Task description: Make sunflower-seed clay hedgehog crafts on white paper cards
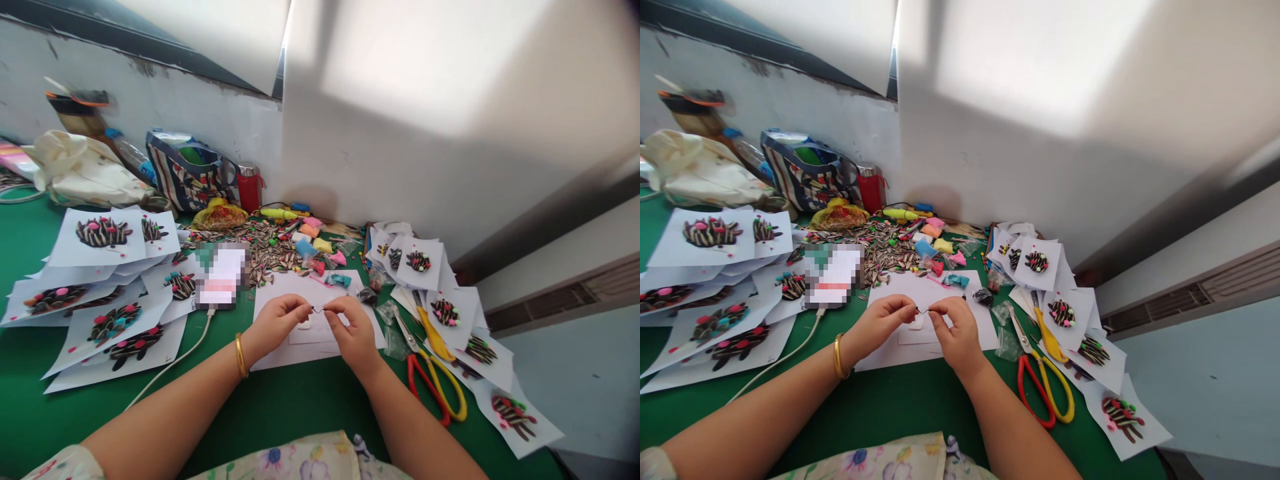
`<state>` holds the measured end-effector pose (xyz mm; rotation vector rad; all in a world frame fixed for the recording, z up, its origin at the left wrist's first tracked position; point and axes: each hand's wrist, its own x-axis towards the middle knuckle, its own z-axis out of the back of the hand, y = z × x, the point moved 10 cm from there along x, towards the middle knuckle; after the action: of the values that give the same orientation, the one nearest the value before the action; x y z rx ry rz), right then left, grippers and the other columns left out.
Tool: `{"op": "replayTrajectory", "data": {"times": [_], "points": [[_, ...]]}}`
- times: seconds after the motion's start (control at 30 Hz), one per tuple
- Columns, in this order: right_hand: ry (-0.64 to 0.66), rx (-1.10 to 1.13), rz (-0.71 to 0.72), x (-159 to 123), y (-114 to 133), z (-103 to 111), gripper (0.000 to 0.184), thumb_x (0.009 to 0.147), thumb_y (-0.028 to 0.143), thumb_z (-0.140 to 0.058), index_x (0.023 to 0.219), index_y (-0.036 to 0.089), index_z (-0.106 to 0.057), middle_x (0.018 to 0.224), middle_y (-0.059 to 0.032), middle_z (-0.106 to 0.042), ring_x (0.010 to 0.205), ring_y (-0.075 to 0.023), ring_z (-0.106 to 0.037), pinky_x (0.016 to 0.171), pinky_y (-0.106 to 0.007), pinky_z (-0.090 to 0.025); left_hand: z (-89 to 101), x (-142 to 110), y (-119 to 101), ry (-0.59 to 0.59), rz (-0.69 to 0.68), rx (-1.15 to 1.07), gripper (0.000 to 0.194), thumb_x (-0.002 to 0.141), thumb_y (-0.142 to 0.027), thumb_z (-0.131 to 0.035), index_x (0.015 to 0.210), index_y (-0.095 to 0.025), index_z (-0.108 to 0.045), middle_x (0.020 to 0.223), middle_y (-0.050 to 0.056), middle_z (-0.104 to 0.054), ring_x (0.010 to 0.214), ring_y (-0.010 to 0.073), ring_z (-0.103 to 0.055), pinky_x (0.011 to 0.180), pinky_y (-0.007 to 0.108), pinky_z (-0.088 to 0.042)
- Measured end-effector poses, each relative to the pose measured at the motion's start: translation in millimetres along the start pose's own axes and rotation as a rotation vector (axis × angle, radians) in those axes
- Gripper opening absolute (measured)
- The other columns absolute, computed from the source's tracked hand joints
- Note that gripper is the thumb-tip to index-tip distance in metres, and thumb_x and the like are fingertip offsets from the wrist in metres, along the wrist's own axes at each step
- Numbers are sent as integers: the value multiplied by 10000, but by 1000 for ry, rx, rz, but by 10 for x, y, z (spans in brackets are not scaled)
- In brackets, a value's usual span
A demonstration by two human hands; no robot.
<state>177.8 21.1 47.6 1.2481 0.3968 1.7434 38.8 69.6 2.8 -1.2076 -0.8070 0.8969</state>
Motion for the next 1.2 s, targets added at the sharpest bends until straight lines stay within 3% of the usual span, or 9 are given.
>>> {"op": "replayTrajectory", "data": {"times": [0.17, 0.43, 0.57, 0.73, 0.83, 1.0, 1.2], "points": [[-1, -3, 1, -15, -5, -11, 102, 918, 214, -566, 951, 222, -663, 907, -47, -678, 888, -194, -618, 812, -356, -497, -59, -5, 67, 35, 43, -68, 259, 826, -397, -616, 888, -158, -694, 790, 38, -687, 754, 161, -622, 715, 282, -521], [36, -84, 32, 3, 59, -70, 134, 904, 190, -571, 948, 230, -691, 877, -48, -680, 867, -198, -613, 789, -367, -502, -162, -19, 66, 96, 59, -66, 275, 842, -403, -573, 805, -152, -678, 728, 38, -674, 686, 145, -591, 681, 282, -507], [41, -103, 21, 8, 39, -83, 145, 894, 173, -577, 945, 235, -698, 876, -47, -681, 867, -201, -612, 790, -367, -498, -175, -35, 168, 83, 166, -233, 256, 784, -324, -641, 946, -137, -705, 770, 51, -699, 708, 146, -606, 709, 295, -509], [22, -130, 20, 2, 6, -69, 144, 880, 150, -592, 935, 234, -695, 873, -44, -674, 862, -199, -606, 784, -359, -491, -238, -73, 280, 111, 276, -449, 259, 746, -269, -683, 962, -133, -725, 869, 95, -725, 794, 165, -642, 763, 304, -511], [32, -136, 35, -10, 22, -88, 141, 882, 162, -598, 945, 239, -698, 874, -45, -671, 866, -203, -603, 782, -365, -490, -214, -61, 253, 119, 240, -370, 292, 740, -324, -722, 966, -139, -724, 865, 71, -709, 762, 148, -615, 733, 285, -494], [63, -116, 47, -24, 70, -134, 141, 880, 166, -600, 953, 240, -696, 877, -45, -671, 870, -202, -602, 789, -369, -489, -136, -25, 192, 80, 176, -216, 231, 740, -355, -730, 812, -139, -693, 698, 5, -634, 661, 120, -548, 660, 258, -460], [-4, -54, -13, -15, -9, -44, 124, 852, 134, -586, 903, 216, -663, 877, -36, -670, 863, -188, -602, 797, -343, -482, -96, -11, 155, 50, 136, -253, 220, 761, -360, -712, 810, -150, -667, 735, 0, -630, 688, 119, -565, 677, 253, -470]]}}
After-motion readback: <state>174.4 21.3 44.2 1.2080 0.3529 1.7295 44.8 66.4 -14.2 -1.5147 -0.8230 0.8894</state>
